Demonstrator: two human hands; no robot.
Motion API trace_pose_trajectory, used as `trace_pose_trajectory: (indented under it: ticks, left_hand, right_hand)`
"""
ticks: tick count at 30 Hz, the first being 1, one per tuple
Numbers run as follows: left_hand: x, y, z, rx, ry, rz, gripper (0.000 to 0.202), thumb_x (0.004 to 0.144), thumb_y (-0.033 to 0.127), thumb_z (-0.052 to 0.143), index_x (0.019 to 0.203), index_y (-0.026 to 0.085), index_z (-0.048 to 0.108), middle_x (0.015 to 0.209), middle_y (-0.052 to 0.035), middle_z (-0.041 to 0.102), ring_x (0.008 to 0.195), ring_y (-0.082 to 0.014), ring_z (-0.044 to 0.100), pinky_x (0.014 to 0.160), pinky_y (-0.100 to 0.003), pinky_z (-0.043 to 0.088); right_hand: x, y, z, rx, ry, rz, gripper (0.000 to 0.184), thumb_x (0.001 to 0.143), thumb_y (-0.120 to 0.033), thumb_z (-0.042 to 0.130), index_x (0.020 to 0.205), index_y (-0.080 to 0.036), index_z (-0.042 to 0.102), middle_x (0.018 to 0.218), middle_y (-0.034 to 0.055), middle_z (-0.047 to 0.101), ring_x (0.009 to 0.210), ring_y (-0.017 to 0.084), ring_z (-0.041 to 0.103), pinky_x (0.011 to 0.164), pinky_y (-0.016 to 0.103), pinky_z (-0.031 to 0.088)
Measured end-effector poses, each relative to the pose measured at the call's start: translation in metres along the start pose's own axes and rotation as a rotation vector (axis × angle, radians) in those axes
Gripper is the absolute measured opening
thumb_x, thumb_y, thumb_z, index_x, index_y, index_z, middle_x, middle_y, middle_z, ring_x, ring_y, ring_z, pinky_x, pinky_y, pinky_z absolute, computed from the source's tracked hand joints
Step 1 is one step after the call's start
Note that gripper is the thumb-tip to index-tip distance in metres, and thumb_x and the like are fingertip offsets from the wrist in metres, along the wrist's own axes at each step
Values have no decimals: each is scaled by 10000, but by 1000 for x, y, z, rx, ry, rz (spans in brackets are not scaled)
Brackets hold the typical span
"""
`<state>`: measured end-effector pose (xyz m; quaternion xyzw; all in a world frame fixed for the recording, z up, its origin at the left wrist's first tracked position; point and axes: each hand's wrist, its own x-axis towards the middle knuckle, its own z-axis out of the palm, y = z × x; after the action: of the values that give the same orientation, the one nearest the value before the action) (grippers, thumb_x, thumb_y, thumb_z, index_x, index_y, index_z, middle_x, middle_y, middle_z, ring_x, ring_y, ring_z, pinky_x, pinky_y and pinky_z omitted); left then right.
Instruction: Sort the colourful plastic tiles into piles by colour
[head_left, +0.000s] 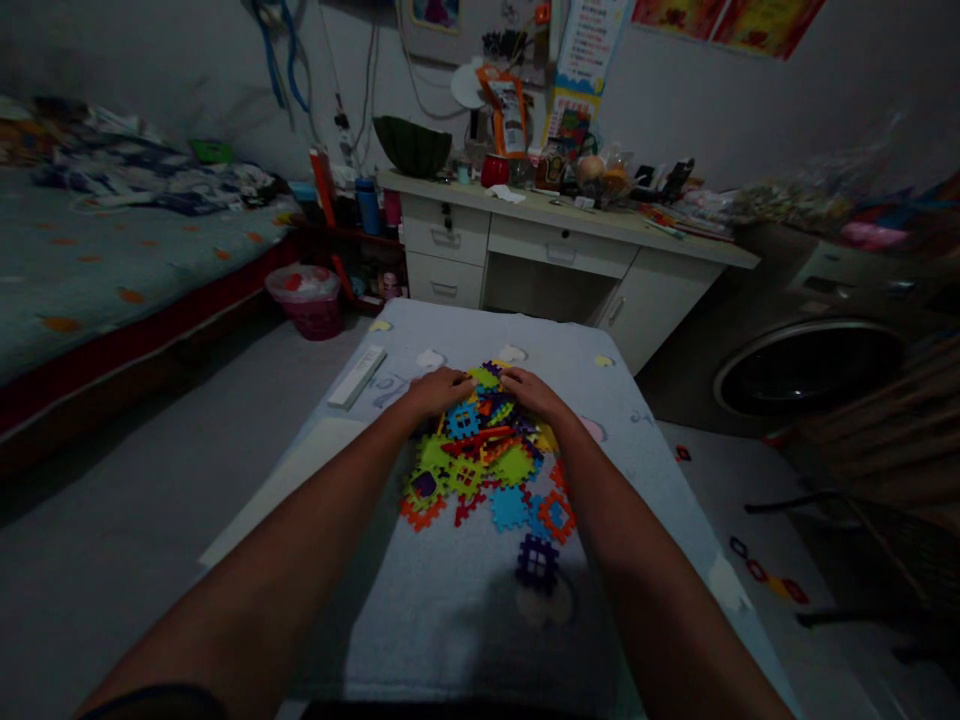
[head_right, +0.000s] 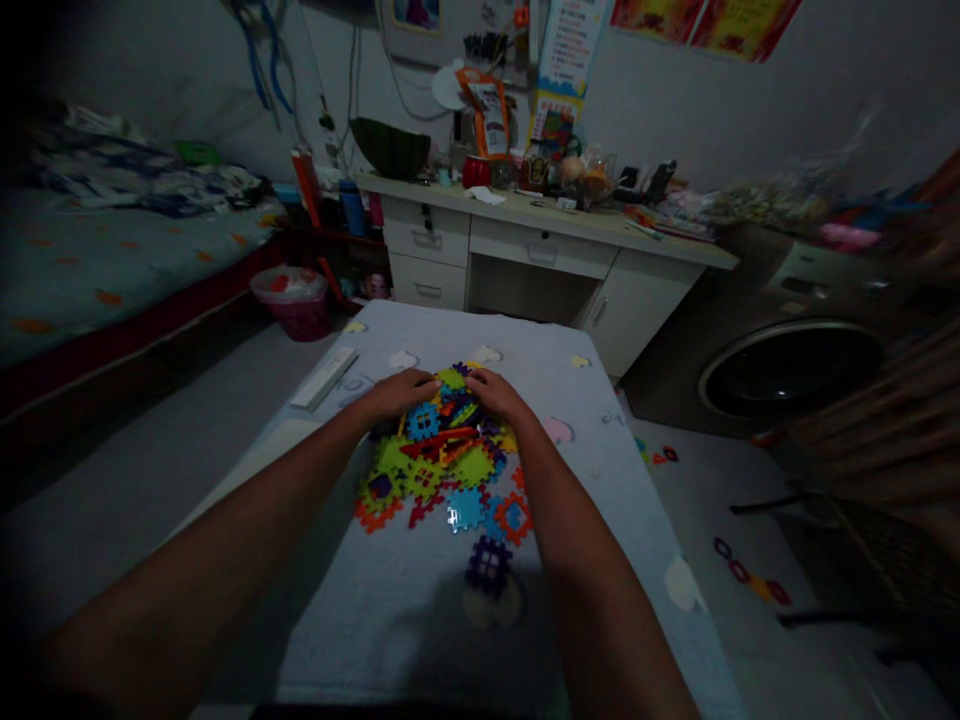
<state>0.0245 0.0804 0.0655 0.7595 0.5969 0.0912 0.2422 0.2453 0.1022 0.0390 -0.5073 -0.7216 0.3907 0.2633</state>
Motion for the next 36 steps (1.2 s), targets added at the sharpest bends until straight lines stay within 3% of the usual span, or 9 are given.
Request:
trace_pose_trajectory:
  ticks: [4,8,12,16,21,24,27,32,36]
  left_hand:
    - [-28,3,5,-63,89,87,641,919,617,321,1385,219,509,1395,-121,576,1256,-327,521,1053,-519,362]
    - [-70,-3,14,-38,196,124,727,894,669,364,1474,231,376,1500,-134,449,1392,-366,363,1123,-616,227]
    - [-119,-19,32,57,218,160,1079,682,777,611,1545,252,231,1592,-169,268,1449,-441,225,1119,-608,257]
    - [-147,-29,60,139,162,144,1308,513,767,741,1562,224,180,1601,-224,202,1445,-505,192,1107,-625,270]
    - [-133,-19,79,164,229,142,1165,646,650,731,1562,212,159,1586,-237,224,1452,-464,209,1104,-631,263]
    - [-113,-11,80,127,317,179,1096,695,614,718,1554,222,162,1574,-212,257,1445,-419,244,1109,-585,287]
    - [-97,-5,79,117,404,156,1078,700,601,724,1549,231,171,1554,-199,293,1432,-393,270,1113,-578,276]
    - [-97,6,72,156,474,51,1110,657,639,741,1540,206,226,1582,-227,236,1449,-452,188,1124,-668,138]
    - [-122,29,68,161,466,191,1097,660,678,718,1538,206,258,1611,-219,175,1474,-456,117,1143,-663,85]
  right_hand:
    - [-22,-7,-12,79,4,-69,437,908,-425,540,1264,-180,606,1302,82,630,1181,218,583,1061,394,428]
    - [-68,-2,-39,-75,42,-63,687,851,-592,588,1397,-183,507,1449,131,509,1334,273,476,1147,449,340]
    - [-126,26,-60,-333,-5,9,1032,680,-679,722,1508,-178,364,1563,177,342,1435,352,330,1183,533,254]
    - [-162,57,-51,-501,-60,49,1183,606,-697,756,1546,-159,280,1595,218,254,1468,400,245,1160,588,257]
    - [-151,57,-13,-587,36,20,784,859,-504,582,1515,-157,329,1558,202,351,1450,353,299,1144,598,250]
    - [-127,42,3,-517,123,-50,634,901,-355,521,1480,-148,368,1505,190,430,1399,301,385,1139,546,293]
    - [-106,31,9,-399,204,-135,579,911,-319,487,1452,-135,395,1469,176,466,1358,252,433,1149,456,329]
    - [-106,31,-5,-365,270,-92,641,915,-418,488,1458,-96,379,1480,205,428,1384,274,402,1172,450,309]
    - [-150,42,-23,-465,101,-20,923,808,-626,612,1527,-141,297,1572,210,295,1464,351,265,1183,540,241]
